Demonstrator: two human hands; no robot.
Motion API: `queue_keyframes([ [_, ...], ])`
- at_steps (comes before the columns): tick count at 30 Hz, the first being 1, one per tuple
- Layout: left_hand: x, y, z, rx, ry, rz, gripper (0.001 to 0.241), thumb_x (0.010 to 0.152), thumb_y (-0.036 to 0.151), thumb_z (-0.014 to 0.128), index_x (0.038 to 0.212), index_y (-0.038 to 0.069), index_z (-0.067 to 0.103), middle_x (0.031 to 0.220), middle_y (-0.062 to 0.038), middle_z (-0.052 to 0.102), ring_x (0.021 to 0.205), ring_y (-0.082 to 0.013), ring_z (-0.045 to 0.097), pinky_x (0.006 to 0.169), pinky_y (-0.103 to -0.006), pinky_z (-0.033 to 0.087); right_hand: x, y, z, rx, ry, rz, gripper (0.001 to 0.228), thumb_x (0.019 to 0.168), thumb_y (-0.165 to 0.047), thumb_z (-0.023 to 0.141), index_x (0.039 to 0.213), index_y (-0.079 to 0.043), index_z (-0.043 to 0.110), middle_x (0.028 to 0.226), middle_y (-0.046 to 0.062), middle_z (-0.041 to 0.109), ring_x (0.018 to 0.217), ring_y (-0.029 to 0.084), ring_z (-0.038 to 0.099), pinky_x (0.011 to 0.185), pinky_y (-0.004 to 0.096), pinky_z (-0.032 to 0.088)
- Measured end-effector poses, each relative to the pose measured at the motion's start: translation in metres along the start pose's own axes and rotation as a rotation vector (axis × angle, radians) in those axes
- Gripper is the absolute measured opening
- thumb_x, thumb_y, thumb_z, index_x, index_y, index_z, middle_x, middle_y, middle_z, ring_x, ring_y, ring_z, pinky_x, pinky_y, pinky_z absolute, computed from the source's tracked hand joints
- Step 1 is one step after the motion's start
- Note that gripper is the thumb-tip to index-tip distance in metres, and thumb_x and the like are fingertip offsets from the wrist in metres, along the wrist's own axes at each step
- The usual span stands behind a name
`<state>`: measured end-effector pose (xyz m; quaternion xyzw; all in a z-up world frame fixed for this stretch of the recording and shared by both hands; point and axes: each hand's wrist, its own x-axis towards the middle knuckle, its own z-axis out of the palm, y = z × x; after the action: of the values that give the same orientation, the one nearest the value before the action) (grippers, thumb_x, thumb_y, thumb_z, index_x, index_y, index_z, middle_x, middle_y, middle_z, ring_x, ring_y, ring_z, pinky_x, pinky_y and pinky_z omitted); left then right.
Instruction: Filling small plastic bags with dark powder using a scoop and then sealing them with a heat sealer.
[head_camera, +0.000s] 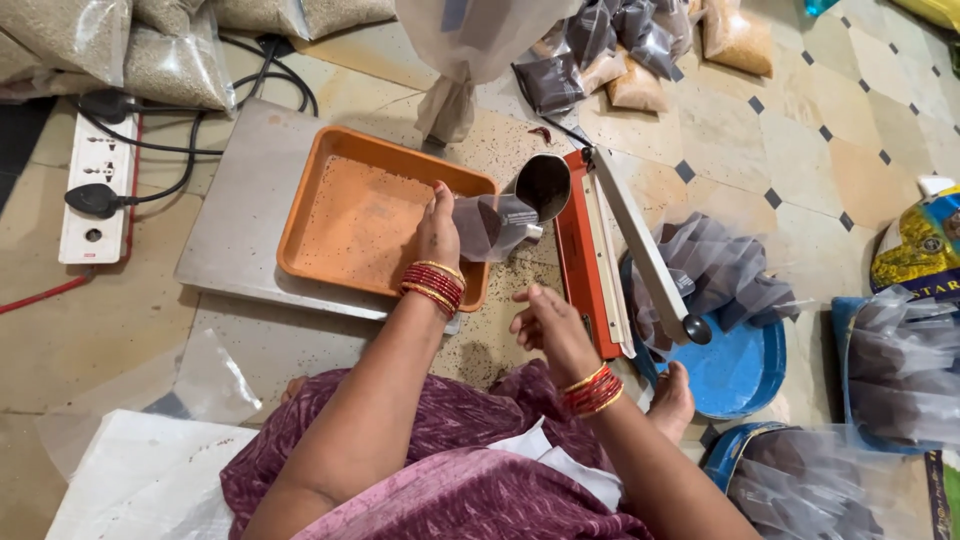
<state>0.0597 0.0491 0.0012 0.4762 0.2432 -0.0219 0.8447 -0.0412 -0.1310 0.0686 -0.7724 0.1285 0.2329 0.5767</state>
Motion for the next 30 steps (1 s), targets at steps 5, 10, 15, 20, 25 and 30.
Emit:
queue_keyframes([
  [5, -0.004, 0.009, -0.001, -0.093, 0.026, -0.036, 0.085, 0.095, 0.065, 0.036, 0.155, 0.005, 0.032, 0.157, -0.021, 0.039, 0.146, -0.0322, 0.037, 0.119, -0.0485, 0.029, 0.023, -0.032, -0.007, -0.031, -0.004, -0.187, 0.024, 0.101, -0.028, 0.056, 0.097, -0.006, 0.065, 0.075, 0.003, 0.065, 0.059, 0.012, 0.056, 0.056, 0.025, 0.05],
  [10, -0.007, 0.015, -0.002, -0.108, 0.02, -0.043, 0.085, 0.094, 0.064, 0.036, 0.156, 0.007, 0.029, 0.16, -0.02, 0.035, 0.147, -0.0316, 0.034, 0.119, -0.0483, 0.027, 0.018, -0.094, 0.01, -0.331, 0.078, -0.323, 0.015, 0.1, -0.021, 0.057, 0.1, -0.009, 0.066, 0.082, 0.001, 0.068, 0.069, 0.008, 0.061, 0.064, 0.023, 0.055],
  [15, -0.015, 0.022, -0.003, -0.165, 0.038, -0.03, 0.084, 0.095, 0.061, 0.041, 0.155, 0.004, 0.033, 0.159, -0.021, 0.039, 0.148, -0.0315, 0.037, 0.121, -0.047, 0.026, 0.064, -0.103, -0.017, -0.367, 0.165, -0.361, 0.015, 0.096, -0.014, 0.059, 0.105, -0.007, 0.068, 0.087, 0.0, 0.071, 0.076, 0.008, 0.067, 0.072, 0.024, 0.06],
  [20, -0.035, 0.045, 0.0, -0.203, 0.051, -0.08, 0.083, 0.094, 0.059, 0.044, 0.156, 0.006, 0.03, 0.161, -0.019, 0.033, 0.15, -0.0297, 0.028, 0.12, -0.0489, 0.02, 0.175, -0.08, -0.057, 0.556, 0.193, -0.076, 0.027, 0.101, -0.005, 0.051, 0.122, 0.008, 0.057, 0.116, 0.018, 0.065, 0.108, 0.024, 0.067, 0.093, 0.029, 0.057],
  [25, -0.027, 0.036, -0.004, -0.25, 0.029, -0.03, 0.083, 0.095, 0.055, 0.046, 0.157, 0.005, 0.024, 0.167, -0.015, 0.02, 0.154, -0.0249, 0.019, 0.122, -0.0448, 0.015, 0.343, 0.041, -0.103, 0.544, 0.192, 0.276, 0.029, 0.103, -0.007, 0.05, 0.124, 0.013, 0.048, 0.121, 0.021, 0.053, 0.112, 0.031, 0.056, 0.097, 0.037, 0.051],
  [30, -0.016, 0.028, -0.008, -0.332, -0.04, 0.062, 0.08, 0.097, 0.05, 0.046, 0.157, 0.004, 0.021, 0.169, -0.012, 0.018, 0.155, -0.023, 0.019, 0.124, -0.0402, 0.015, 0.565, 0.163, -0.208, -0.178, 0.076, 0.352, 0.041, 0.113, -0.032, 0.051, 0.105, 0.007, 0.059, 0.087, 0.019, 0.045, 0.089, 0.038, 0.039, 0.071, 0.048, 0.036],
])
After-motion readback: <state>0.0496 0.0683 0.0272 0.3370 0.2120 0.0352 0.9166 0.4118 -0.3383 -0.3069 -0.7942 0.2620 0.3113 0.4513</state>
